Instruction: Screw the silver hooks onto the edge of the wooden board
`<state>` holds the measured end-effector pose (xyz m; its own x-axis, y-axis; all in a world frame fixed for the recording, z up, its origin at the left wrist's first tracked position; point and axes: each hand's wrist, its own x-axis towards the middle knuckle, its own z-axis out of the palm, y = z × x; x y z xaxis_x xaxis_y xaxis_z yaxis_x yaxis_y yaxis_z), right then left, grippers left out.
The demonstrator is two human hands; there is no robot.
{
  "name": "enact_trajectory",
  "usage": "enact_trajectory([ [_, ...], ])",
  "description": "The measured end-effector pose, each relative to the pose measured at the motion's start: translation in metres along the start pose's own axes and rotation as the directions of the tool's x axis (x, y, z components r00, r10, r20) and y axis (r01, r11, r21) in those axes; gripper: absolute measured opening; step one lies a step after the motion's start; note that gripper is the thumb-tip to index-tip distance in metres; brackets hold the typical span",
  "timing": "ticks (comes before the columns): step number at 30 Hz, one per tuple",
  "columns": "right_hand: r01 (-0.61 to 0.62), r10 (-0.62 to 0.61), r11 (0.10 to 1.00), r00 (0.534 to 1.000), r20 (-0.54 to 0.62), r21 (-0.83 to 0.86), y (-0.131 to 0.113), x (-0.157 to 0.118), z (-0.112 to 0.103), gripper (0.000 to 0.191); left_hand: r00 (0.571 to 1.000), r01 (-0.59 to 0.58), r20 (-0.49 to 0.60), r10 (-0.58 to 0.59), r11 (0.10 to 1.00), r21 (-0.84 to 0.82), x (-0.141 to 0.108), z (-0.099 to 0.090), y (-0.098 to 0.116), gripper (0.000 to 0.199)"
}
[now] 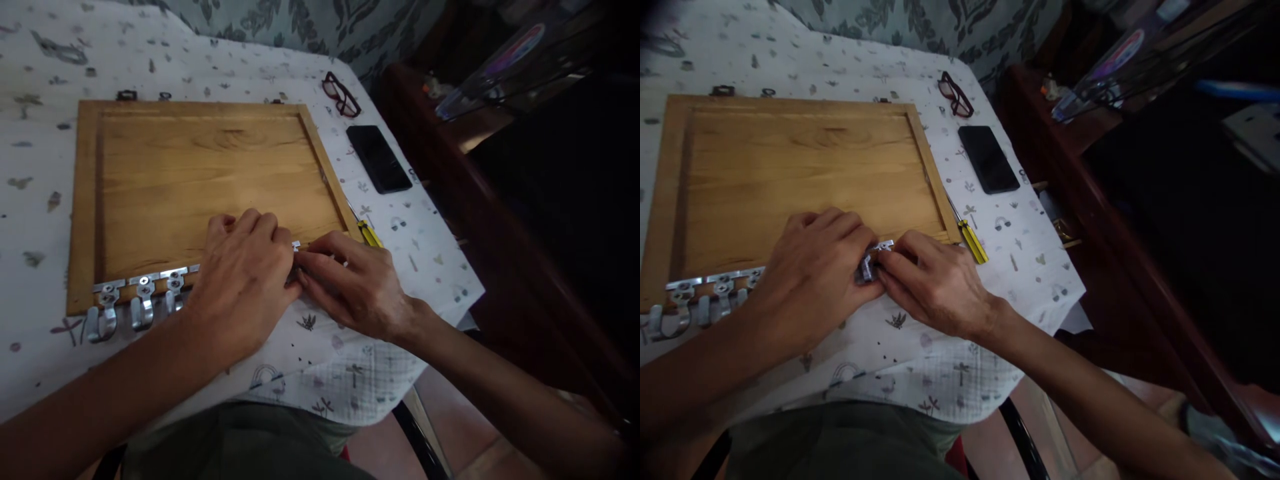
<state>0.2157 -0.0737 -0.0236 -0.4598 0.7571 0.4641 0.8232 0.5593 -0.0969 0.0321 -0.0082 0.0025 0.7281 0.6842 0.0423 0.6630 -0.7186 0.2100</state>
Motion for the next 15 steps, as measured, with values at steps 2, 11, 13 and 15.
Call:
enact_trajectory([
  [2, -0.003, 0.003, 1.000, 1.000, 0.015, 0.000, -0.0009, 0.0024, -0.0002, 0.025, 1.000, 0.003, 0.012, -0.003, 1.000, 0.003, 0.0007, -0.0006, 0.0003, 0.017],
  [11, -0.085, 0.076, 0.992, 0.993, 0.095, 0.095, 0.0004, 0.0068, -0.0039, 0.030, 1.000, 0.005, 0.030, -0.005, 1.000, 0.007, 0.0010, -0.0004, -0.0001, 0.014],
  [13, -0.116, 0.103, 0.986, 0.989, 0.108, 0.122, 0.0011, 0.0059, -0.0031, 0.030, 1.000, 0.007, 0.030, -0.007, 1.000, 0.007, 0.0009, -0.0007, -0.0002, 0.014],
  [15, -0.144, 0.128, 0.980, 0.984, 0.123, 0.139, 0.0018, 0.0047, -0.0022, 0.032, 0.999, 0.008, 0.040, -0.009, 1.000, 0.006, 0.0006, -0.0012, -0.0002, 0.015],
])
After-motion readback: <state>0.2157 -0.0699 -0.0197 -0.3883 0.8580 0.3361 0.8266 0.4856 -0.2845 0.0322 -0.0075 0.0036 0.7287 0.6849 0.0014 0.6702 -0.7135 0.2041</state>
